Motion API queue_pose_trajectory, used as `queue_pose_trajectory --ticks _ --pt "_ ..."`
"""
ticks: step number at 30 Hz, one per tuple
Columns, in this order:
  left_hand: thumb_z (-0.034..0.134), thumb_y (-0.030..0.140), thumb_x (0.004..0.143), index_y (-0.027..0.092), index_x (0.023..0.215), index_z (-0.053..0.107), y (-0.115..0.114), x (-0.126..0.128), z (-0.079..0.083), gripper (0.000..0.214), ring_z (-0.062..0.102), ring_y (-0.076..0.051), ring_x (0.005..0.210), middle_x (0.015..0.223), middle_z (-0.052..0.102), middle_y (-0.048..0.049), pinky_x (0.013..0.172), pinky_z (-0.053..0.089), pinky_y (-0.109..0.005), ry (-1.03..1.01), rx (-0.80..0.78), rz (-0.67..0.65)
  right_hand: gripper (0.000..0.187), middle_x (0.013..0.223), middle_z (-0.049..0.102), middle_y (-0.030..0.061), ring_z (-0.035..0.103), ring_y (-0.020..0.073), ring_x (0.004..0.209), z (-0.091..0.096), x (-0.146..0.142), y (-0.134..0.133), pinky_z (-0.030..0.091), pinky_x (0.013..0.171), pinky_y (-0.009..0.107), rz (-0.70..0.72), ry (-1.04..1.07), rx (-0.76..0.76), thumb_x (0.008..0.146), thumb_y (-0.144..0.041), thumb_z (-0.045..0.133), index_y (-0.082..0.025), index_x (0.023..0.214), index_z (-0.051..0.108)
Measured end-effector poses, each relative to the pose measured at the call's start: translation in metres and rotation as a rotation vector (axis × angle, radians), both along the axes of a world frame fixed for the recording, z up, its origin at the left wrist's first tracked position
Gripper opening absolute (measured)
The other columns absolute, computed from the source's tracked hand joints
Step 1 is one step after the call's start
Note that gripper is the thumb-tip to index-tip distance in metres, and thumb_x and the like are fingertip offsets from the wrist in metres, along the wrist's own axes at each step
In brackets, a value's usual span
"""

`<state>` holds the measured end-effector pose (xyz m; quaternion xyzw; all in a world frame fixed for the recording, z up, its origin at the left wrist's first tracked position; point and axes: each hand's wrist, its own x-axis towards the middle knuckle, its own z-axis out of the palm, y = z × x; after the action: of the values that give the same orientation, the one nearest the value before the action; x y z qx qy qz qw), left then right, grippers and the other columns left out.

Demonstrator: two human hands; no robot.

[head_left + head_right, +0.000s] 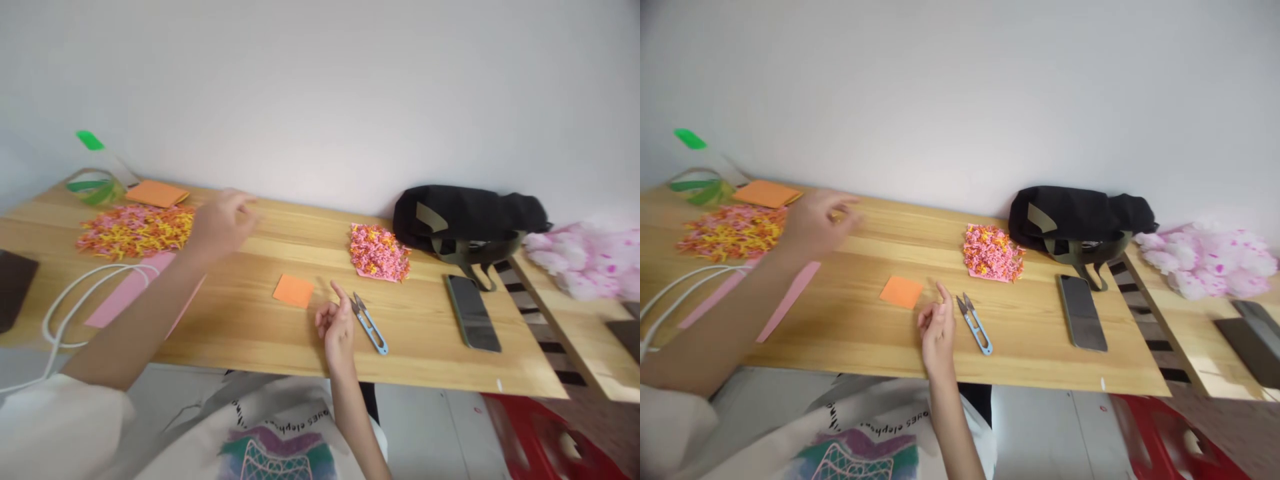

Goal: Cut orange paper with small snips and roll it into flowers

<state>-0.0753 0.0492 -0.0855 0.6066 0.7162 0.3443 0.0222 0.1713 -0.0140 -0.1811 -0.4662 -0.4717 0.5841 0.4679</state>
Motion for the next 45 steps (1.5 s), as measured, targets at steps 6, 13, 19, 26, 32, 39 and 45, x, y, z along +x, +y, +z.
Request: queue_pose_trajectory --ticks 6,13,19,26,32,39,45 --pt "0.058 0.046 0.087 0.013 0.123 0.062 0.020 0.048 -0.076 0.049 0.044 -0.034 0.136 0.146 0.049 -0.0182 0.114 0.032 -0.048 0.129 -0.314 -0.492 0.048 0.059 0.042 -0.0078 0.036 0.0102 0.050 -0.004 -0.001 0.001 0.028 0.048 0.023 0.014 -0.075 0.014 0.094 -0.052 0.047 -0.016 0.125 0.051" --pt "0.051 0.042 0.094 0.014 0.126 0.059 0.020 0.049 -0.090 0.044 0.042 -0.032 0.137 0.145 0.049 -0.0179 0.113 0.033 -0.049 0.203 -0.304 -0.524 0.033 0.079 0.059 0.0024 0.050 0.0125 0.060 -0.005 -0.007 0.002 0.043 0.059 0.027 -0.001 -0.413 0.161 0.085 -0.027 0.056 -0.012 0.115 0.061" --pt "0.053 0.041 0.094 0.015 0.125 0.060 0.022 0.049 -0.098 0.041 0.045 -0.032 0.134 0.142 0.053 -0.0167 0.110 0.036 -0.049 0.242 -0.240 -0.528 0.044 0.095 0.068 0.0108 0.062 0.0223 0.080 0.018 -0.016 0.018 0.049 0.076 0.035 0.240 -0.907 0.200 0.083 -0.021 0.063 -0.013 0.127 0.063" --pt "0.058 0.038 0.091 0.017 0.123 0.061 0.024 0.049 -0.103 0.039 0.048 -0.031 0.131 0.140 0.055 -0.0152 0.109 0.037 -0.049 0.235 -0.207 -0.527 0.036 0.093 0.071 0.0113 0.065 0.0230 0.079 0.017 -0.020 0.024 0.048 0.074 0.032 0.248 -1.043 0.191 0.085 -0.021 0.065 -0.015 0.120 0.070" --pt "0.060 0.036 0.089 0.016 0.122 0.062 0.025 0.049 -0.101 0.038 0.048 -0.032 0.131 0.140 0.055 -0.0162 0.107 0.037 -0.048 0.191 -0.218 -0.530 0.026 0.085 0.073 0.0098 0.063 0.0188 0.070 0.003 -0.011 0.022 0.048 0.067 0.029 0.123 -0.787 0.298 0.089 -0.025 0.059 -0.014 0.105 0.076" --pt "0.040 0.036 0.097 0.018 0.072 0.067 0.020 0.050 -0.094 0.041 0.063 -0.022 0.087 0.081 0.073 -0.0053 0.089 0.042 -0.040 -0.168 -0.081 -0.647 0.031 0.076 0.072 0.0078 0.057 0.0160 0.058 -0.008 -0.012 0.024 0.047 0.058 0.028 -0.098 -0.619 0.262 0.086 -0.029 0.058 -0.012 0.107 0.074" --pt "0.057 0.039 0.087 0.018 0.056 0.056 0.011 0.067 -0.092 0.037 0.054 -0.015 0.064 0.060 0.059 -0.0003 0.070 0.041 -0.030 -0.349 -0.118 -0.843 0.033 0.075 0.066 0.0052 0.053 0.0146 0.058 -0.008 -0.017 0.023 0.045 0.060 0.028 -0.142 -0.697 0.345 0.085 -0.025 0.056 -0.016 0.113 0.071"
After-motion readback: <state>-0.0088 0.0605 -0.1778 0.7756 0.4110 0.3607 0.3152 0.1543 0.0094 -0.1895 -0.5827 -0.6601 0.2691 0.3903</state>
